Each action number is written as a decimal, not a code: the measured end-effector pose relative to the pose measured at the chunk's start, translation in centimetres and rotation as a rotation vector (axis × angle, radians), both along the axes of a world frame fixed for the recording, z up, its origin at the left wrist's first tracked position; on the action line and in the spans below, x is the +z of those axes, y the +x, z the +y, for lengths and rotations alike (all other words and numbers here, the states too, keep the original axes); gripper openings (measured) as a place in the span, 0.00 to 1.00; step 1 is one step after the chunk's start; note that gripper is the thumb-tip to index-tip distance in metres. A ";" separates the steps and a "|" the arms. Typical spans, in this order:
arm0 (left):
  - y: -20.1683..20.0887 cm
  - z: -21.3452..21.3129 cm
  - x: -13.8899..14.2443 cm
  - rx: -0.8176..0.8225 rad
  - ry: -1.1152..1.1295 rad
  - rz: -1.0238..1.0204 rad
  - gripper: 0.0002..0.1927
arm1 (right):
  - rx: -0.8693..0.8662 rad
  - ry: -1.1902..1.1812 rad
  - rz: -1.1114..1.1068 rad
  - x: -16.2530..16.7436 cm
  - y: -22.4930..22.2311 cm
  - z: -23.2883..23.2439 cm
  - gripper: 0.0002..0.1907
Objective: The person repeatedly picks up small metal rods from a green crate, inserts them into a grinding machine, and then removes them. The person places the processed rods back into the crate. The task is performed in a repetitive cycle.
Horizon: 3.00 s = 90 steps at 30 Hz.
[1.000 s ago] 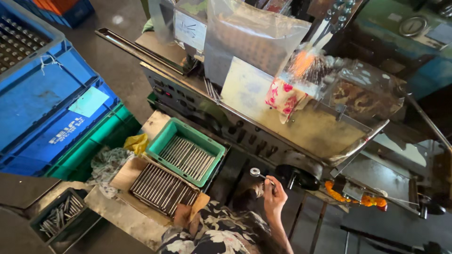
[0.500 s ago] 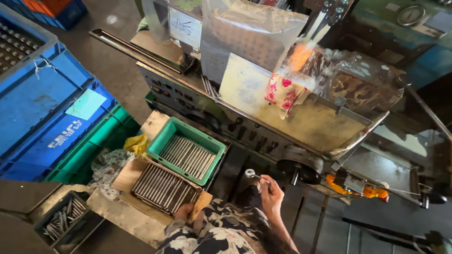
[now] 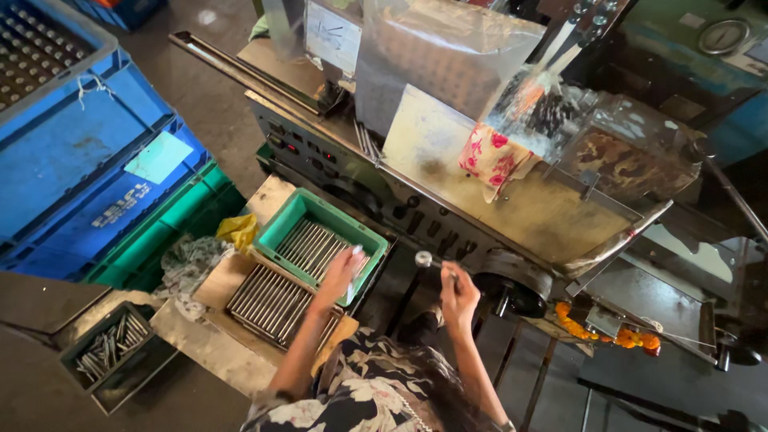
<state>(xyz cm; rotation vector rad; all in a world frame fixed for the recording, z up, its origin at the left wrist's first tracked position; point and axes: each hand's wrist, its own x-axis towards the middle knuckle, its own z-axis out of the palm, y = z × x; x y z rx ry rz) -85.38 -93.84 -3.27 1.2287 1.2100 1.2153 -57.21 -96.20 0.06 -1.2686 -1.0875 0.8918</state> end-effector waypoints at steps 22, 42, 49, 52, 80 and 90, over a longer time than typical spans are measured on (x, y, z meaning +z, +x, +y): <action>10.1 5.0 8.7 -0.522 0.817 0.494 0.17 | 0.516 -0.797 0.942 0.1 5.5 3.5 0.22; 19.9 8.5 14.9 -0.340 0.056 -0.267 0.11 | 0.218 0.647 -0.783 3.6 13.1 9.8 0.10; 21.2 10.9 17.8 -0.466 0.205 -0.277 0.11 | 0.155 0.471 -0.586 8.7 13.1 8.9 0.19; 20.9 14.3 18.4 -0.595 -0.218 -0.272 0.09 | 0.443 0.116 -0.510 12.5 14.0 9.4 0.18; 52.8 48.6 15.9 -0.741 -0.396 -0.475 0.09 | 0.236 0.234 -0.703 14.2 43.9 41.1 0.11; 67.4 80.8 16.1 0.070 -0.541 -0.558 0.11 | -0.991 -0.438 -1.496 12.8 83.8 50.5 0.34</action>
